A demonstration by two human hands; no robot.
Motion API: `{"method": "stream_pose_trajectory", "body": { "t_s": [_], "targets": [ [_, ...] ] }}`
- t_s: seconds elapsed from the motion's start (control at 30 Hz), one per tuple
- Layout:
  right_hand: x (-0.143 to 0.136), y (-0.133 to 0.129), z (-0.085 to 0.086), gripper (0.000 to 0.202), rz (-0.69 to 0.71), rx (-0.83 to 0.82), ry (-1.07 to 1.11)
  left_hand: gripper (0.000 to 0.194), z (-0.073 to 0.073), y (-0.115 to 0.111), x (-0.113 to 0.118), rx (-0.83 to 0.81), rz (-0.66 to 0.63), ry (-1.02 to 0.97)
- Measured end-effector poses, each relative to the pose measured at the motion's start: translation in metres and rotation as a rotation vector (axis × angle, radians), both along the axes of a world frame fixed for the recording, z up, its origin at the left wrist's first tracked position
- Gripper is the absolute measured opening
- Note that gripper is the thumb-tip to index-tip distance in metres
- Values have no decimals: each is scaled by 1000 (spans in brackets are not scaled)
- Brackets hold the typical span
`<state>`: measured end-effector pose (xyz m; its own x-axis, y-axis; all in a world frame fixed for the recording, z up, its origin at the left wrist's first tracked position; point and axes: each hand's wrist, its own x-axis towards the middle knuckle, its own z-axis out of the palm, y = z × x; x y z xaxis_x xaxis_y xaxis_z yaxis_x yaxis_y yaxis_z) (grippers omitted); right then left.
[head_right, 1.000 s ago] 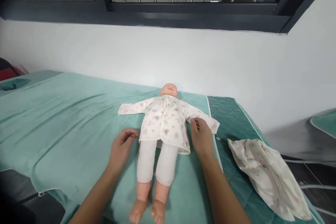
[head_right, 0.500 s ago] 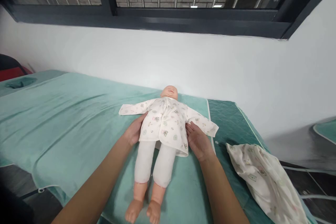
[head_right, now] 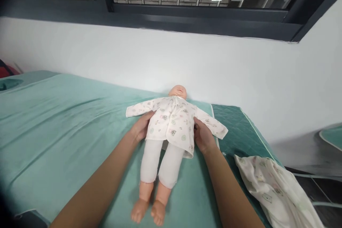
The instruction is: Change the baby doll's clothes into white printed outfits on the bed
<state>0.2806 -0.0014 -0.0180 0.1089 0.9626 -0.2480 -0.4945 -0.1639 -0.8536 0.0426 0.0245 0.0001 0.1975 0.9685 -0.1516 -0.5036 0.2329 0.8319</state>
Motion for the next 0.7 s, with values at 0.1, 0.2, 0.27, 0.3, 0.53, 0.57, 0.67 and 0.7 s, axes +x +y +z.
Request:
{"method": "stream_pose_trajectory", "body": {
  "t_s": [0.1,0.2,0.27,0.3,0.53,0.57,0.67,0.7],
  "targets": [
    [3,0,-1,34,-10,21,18,29,-5,2,-1,-37,-56,-68],
    [6,-1,-1,28,-22,2,84,28,-5,1,-5,-132,-64,-129],
    [10,-1,-2,24,-26,-29,144,27,-4,1,-8,-196,-41,-167],
    [12,-1,-2,22,-41,-40,169,26,-4,1,-11,-217,-25,-187],
    [37,-6,-7,14,-294,6,196,22,-11,13,-41,-188,257,-399],
    [42,-7,-8,15,-306,16,198,22,-12,15,-45,-186,287,-424],
    [57,-10,-9,14,-331,32,231,19,-12,19,-53,-151,352,-458],
    [62,-10,-10,14,-349,37,243,18,-11,19,-56,-131,374,-458]
  ]
}}
